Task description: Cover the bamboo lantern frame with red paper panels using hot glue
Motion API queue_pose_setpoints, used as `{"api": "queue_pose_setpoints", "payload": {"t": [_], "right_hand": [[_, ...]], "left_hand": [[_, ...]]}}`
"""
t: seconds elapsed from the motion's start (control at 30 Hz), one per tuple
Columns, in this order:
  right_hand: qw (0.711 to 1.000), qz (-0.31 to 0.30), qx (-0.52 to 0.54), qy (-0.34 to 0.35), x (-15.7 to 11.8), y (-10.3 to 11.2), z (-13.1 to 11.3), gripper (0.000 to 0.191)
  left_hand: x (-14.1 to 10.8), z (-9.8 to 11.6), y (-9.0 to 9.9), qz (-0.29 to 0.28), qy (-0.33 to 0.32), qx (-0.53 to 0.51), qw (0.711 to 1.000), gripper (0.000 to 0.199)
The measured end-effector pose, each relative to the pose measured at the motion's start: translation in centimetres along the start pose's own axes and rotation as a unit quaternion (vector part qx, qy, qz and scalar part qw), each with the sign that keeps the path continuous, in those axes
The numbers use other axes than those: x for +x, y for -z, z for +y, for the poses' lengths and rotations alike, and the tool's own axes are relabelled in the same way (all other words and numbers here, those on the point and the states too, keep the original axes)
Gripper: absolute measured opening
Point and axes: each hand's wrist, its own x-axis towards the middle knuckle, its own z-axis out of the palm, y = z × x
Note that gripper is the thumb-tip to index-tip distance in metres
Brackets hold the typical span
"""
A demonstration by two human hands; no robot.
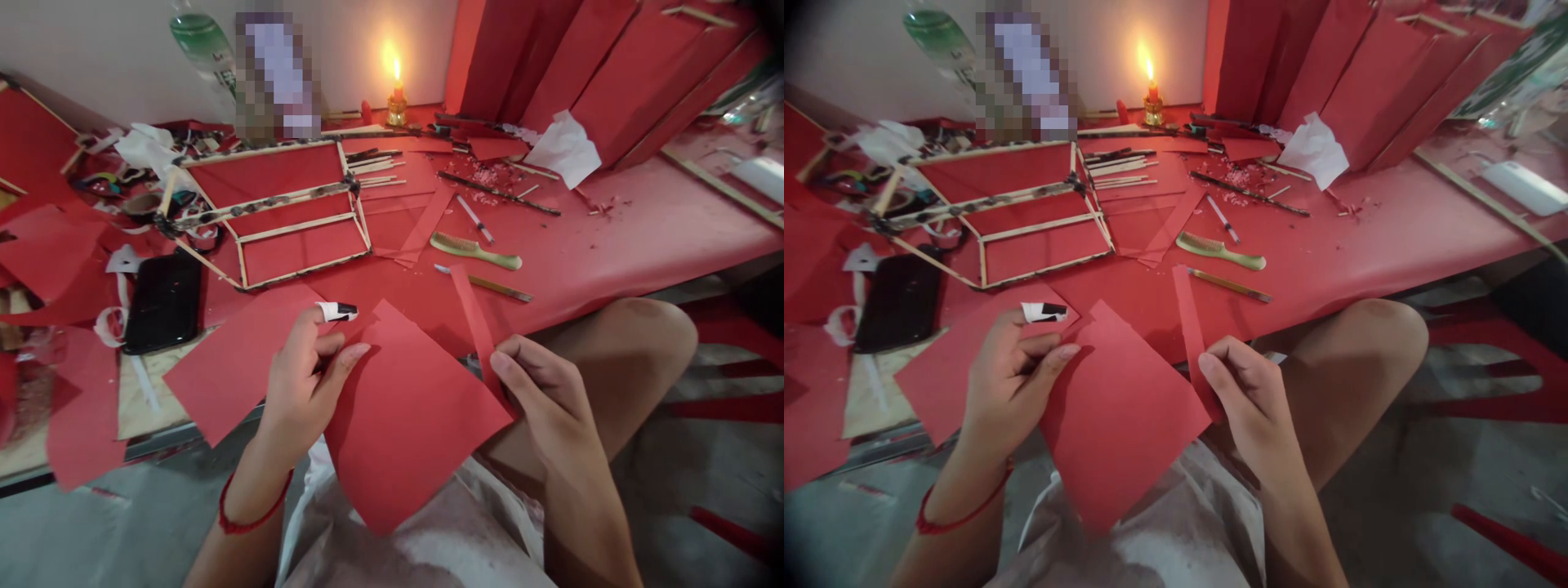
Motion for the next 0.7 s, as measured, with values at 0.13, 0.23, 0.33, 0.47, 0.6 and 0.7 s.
{"api": "queue_pose_setpoints", "payload": {"t": [0.13,0.23,0.33,0.47,0.6,0.7], "right_hand": [[0.997,-0.033,0.054,-0.032,-0.1,-0.29,0.05,0.044],[0.99,-0.082,0.085,-0.076,-0.3,-0.3,0.02,0.041],[0.993,-0.075,0.066,-0.063,-0.41,-0.05,-0.13,0.038],[0.999,0.001,-0.044,0.018,-0.38,0.29,-0.45,0.029],[0.99,0.049,-0.122,0.05,-0.18,0.36,-0.52,0.026],[0.986,0.067,-0.138,0.064,-0.16,0.37,-0.46,0.026]], "left_hand": [[0.0,-0.17,0.09,0.002,0.004,0.019,1.0,0.033],[0.11,-0.2,0.13,0.006,0.006,0.017,1.0,0.033],[0.25,-0.26,0.15,0.012,0.004,0.026,1.0,0.035],[0.35,-0.26,0.14,0.009,0.005,0.034,0.999,0.037],[0.44,-0.17,0.12,-0.01,0.002,0.033,0.999,0.034],[0.46,-0.27,0.18,-0.013,0.008,0.02,1.0,0.036]]}}
